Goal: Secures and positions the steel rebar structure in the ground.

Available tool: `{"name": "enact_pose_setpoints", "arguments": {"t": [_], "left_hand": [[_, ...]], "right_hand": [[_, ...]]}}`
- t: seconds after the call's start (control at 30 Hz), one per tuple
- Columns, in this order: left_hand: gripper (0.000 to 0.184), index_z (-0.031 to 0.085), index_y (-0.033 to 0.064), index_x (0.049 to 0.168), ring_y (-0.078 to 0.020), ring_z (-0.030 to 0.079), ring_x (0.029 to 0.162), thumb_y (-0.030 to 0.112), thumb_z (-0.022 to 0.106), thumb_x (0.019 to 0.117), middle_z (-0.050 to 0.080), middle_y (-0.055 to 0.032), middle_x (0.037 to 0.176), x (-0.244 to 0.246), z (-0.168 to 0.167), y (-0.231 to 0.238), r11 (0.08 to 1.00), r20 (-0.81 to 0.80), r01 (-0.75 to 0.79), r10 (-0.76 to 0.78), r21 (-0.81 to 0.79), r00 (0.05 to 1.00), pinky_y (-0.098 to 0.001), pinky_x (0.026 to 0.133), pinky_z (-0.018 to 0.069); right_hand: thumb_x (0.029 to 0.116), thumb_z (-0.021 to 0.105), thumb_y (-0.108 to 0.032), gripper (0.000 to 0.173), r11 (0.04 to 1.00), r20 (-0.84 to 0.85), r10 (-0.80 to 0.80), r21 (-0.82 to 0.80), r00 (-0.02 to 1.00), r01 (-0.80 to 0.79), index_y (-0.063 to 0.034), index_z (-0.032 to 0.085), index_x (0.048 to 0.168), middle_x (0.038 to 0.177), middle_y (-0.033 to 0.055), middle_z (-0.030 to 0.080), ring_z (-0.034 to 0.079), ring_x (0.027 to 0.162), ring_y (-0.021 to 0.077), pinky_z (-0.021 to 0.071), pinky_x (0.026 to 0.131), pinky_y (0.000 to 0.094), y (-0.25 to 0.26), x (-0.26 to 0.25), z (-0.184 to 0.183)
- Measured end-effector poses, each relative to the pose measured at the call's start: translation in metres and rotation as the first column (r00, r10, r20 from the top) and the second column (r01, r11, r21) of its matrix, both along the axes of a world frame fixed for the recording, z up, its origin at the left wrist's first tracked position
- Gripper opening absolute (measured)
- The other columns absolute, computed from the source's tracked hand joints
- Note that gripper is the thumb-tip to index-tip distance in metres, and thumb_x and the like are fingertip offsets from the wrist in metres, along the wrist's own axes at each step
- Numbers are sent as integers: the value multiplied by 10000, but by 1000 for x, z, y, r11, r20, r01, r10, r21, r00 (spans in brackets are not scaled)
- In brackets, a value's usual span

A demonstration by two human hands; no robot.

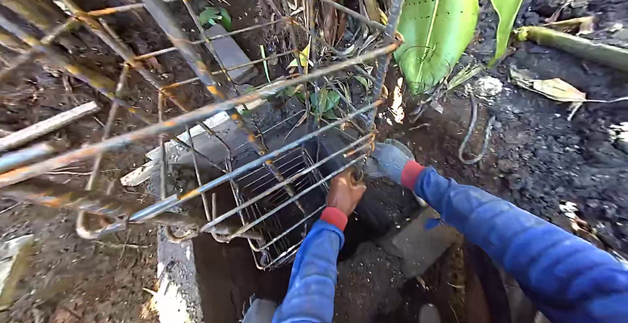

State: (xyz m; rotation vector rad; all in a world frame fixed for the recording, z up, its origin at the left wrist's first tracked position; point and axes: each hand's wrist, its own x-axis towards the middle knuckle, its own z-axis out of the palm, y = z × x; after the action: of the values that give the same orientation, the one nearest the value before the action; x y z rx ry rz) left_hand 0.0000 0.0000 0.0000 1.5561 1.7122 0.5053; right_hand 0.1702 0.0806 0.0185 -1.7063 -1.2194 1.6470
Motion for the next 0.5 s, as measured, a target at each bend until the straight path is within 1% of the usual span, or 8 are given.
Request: {"name": "enact_pose_setpoints", "arguments": {"t": [0.03,0.1,0.2,0.27,0.4,0.5], "left_hand": [[375,685,143,1227,-233,694,838,337,709,907,712,-71,912,0,-1,0,1000,13,0,0,8,1000,-516,798,590],[383,674,139,1243,-245,686,779,322,710,909,708,-76,868,0,-3,-2,999,24,-3,2,41,1000,-527,736,589],[375,654,137,1261,-273,662,707,282,699,919,686,-99,828,-1,-7,-12,995,32,-6,2,100,999,-539,652,575],[336,655,144,1241,-267,646,671,297,692,944,671,-89,796,-2,-9,-16,990,15,15,-17,143,1000,-528,620,568],[331,674,140,1206,-285,644,674,386,667,985,667,-100,797,-2,-7,-18,986,-45,26,-19,165,999,-545,632,563],[361,673,147,1219,-329,682,778,428,643,996,698,-130,879,-1,-9,-21,980,-113,38,-16,193,993,-581,717,573]], "right_hand": [[1092,463,-419,412,1000,20,12,-7,1000,-11,-131,598,1354,1027,134,704,726,864,262,627,780,480,1,1,0],[1096,457,-418,421,1000,41,14,-16,999,-14,-136,584,1381,1067,155,696,722,889,282,619,796,501,1,1,0],[1092,467,-410,390,1000,58,-2,8,998,1,-139,602,1338,975,131,709,723,794,252,628,720,465,2,-3,-5],[1086,489,-379,360,1000,49,-3,8,999,2,-136,609,1323,942,123,711,723,761,239,632,699,440,3,-2,-5],[1091,476,-366,364,999,101,42,30,994,-46,-104,626,1293,969,121,703,717,808,240,628,747,455,4,-1,-2],[1094,465,-357,362,999,125,42,23,991,-45,-92,621,1285,989,137,714,735,805,252,639,741,453,4,-3,5]]}}
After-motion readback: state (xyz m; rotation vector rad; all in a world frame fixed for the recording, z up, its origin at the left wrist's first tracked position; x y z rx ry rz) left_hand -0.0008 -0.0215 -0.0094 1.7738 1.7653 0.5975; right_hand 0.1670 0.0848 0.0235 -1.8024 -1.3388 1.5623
